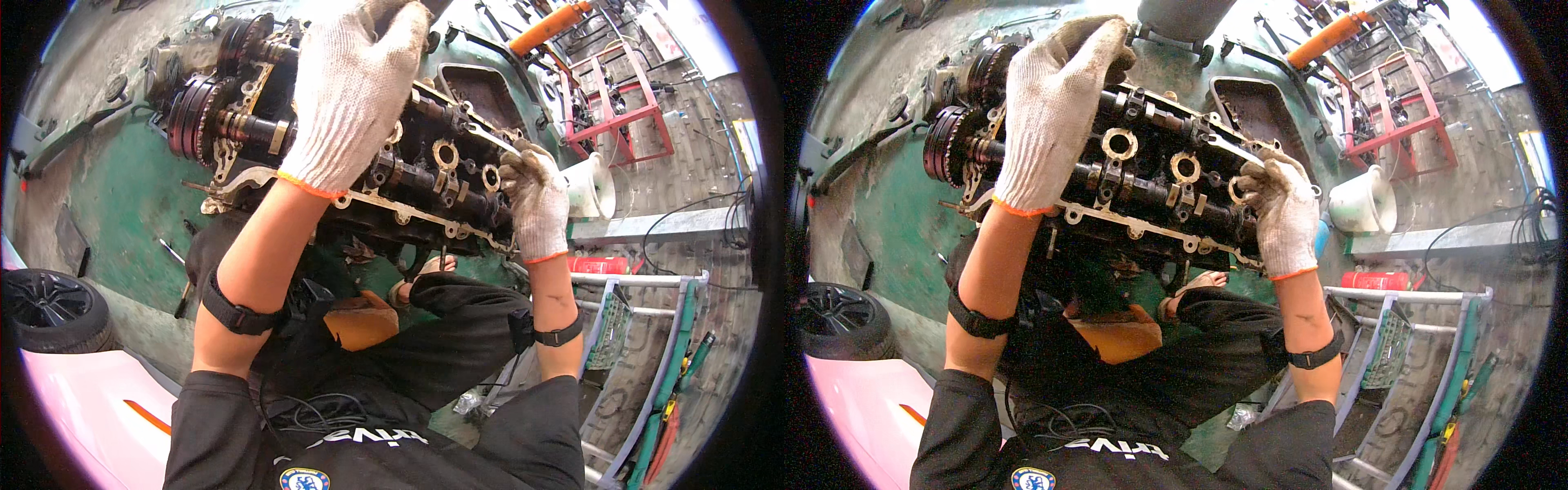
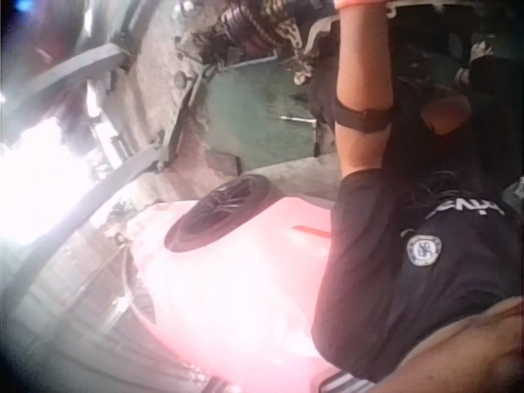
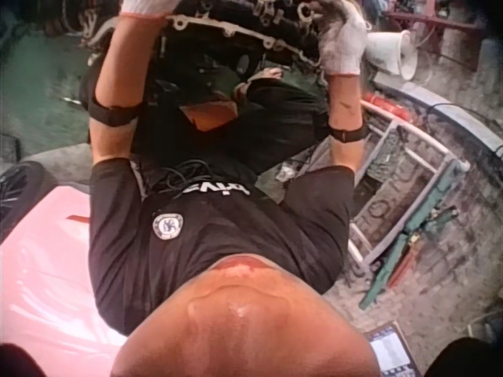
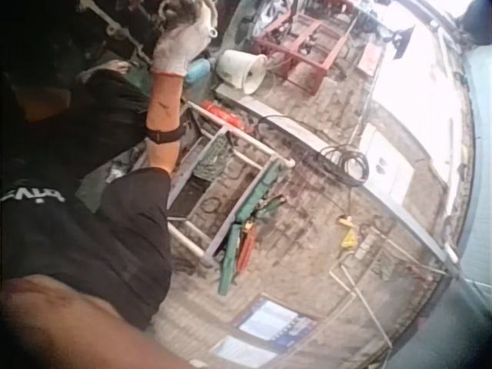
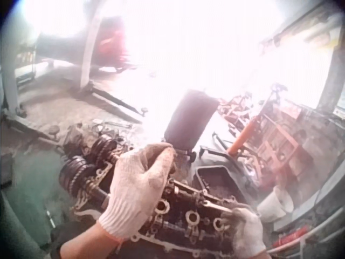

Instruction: The person uses a wrench to loosen and remove bolts from an engine cylinder head resting on the floor. They repeatedly reposition the wrench and their hands to access different bolt locations, removing several bolts and placing them aside.

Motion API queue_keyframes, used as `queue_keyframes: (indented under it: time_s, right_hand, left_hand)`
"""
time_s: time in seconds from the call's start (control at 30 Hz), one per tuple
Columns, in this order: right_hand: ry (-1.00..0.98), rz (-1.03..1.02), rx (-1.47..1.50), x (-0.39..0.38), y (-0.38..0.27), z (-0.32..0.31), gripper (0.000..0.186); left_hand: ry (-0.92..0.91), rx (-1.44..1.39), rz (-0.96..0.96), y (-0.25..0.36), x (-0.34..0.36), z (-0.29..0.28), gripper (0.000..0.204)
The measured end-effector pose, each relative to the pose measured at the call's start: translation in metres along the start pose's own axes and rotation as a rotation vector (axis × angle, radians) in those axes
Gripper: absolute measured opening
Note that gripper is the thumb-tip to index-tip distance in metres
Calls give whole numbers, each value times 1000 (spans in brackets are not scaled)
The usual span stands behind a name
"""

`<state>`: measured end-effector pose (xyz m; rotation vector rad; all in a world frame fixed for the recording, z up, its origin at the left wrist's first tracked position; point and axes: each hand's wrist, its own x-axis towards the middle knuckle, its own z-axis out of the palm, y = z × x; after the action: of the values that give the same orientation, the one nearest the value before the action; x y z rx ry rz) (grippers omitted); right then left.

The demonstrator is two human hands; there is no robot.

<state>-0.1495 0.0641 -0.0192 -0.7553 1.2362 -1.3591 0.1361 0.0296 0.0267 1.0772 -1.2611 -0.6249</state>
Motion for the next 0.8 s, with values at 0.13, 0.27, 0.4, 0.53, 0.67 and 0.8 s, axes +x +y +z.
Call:
queue_keyframes:
  time_s: [0.13, 0.27, 0.4, 0.53, 0.67, 0.8]
  right_hand:
    - [-23, -28, 36, -8, 6, 3, 25]
    - [-2, -18, 77, -17, 10, 7, 24]
    - [10, -37, 95, -23, 12, 12, 25]
    - [7, -31, 109, -33, 13, 17, 26]
    - [-8, -30, 58, -39, 13, 18, 30]
    - [-50, 52, 183, -41, 11, 18, 39]
  left_hand:
    - [1, -16, -30, -2, 2, 1, 33]
    - [-8, -5, -1, -1, -1, 5, 33]
    - [-52, 17, -20, 3, -3, 6, 32]
    - [-67, -26, -53, 5, -4, 6, 32]
    - [-95, -42, -114, 4, -5, 7, 32]
    - [-41, -77, -82, 1, -1, 12, 35]
